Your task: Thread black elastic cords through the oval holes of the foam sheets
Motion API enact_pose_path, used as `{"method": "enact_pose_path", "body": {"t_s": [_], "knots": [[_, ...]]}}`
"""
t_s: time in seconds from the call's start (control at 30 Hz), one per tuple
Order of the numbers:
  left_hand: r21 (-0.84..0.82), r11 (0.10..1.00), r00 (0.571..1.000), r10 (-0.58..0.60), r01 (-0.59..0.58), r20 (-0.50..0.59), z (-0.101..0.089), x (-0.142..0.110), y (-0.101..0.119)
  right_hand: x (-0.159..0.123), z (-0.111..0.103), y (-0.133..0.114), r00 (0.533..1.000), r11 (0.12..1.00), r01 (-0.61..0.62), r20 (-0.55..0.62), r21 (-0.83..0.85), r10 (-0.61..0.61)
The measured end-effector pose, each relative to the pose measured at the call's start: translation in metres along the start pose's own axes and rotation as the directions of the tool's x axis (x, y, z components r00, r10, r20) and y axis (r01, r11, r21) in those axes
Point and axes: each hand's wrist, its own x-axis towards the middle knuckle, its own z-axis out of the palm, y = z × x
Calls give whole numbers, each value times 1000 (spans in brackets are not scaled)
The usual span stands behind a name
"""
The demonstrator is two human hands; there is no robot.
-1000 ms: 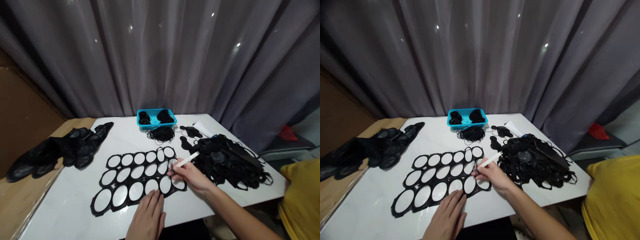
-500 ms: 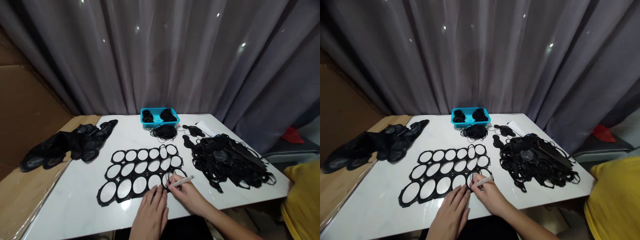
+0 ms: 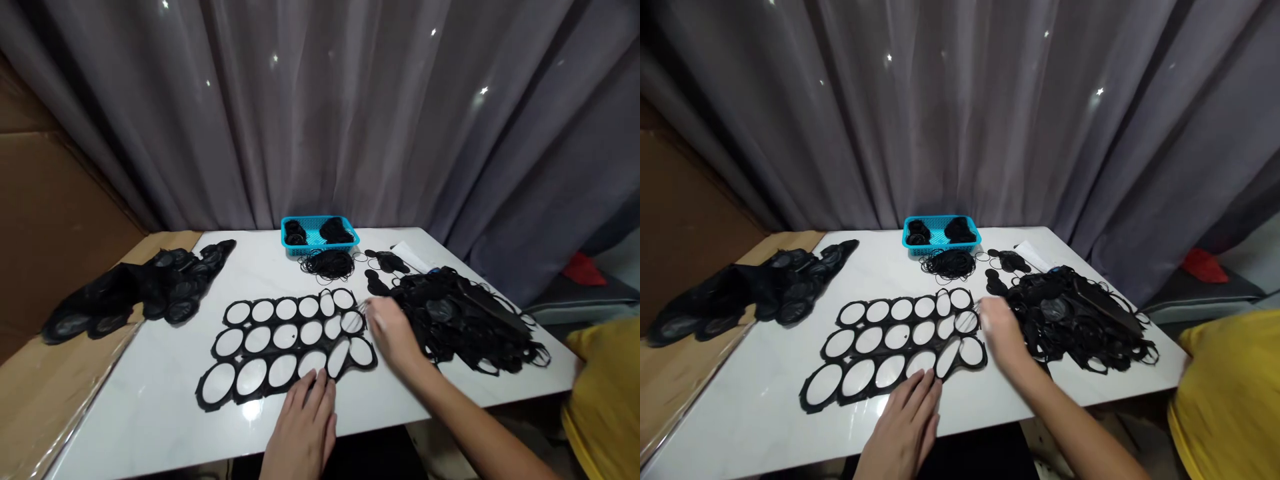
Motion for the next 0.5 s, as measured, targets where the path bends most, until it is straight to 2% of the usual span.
{"method": "enact_pose_path", "body": {"t_s": [0.07,0.1,0.13,0.2,0.3,0.4,0.47,0.5], "knots": [[-41,999,1000,-2,2,9,-7,2,0,24,-16,12,981,990,-139,-130,30,142],[-72,997,1000,3,-2,22,-11,2,0,32,-20,13,969,975,-200,-127,97,212],[-107,994,999,15,-11,38,-15,2,-1,36,-21,11,957,945,-261,-76,198,280],[-178,983,997,46,-34,61,-23,0,-2,36,-15,-1,927,820,-371,134,436,349],[-200,980,1000,7,-3,21,-27,-8,-6,25,7,-28,861,560,-508,403,654,311],[-101,990,993,-101,95,-58,-22,-21,-14,12,28,-52,797,379,-604,540,701,270],[-36,991,989,-128,126,-69,-19,-28,-18,3,35,-64,773,341,-634,590,695,234],[-15,992,990,-127,126,-58,-17,-31,-20,-2,37,-69,777,367,-625,598,689,200]]}}
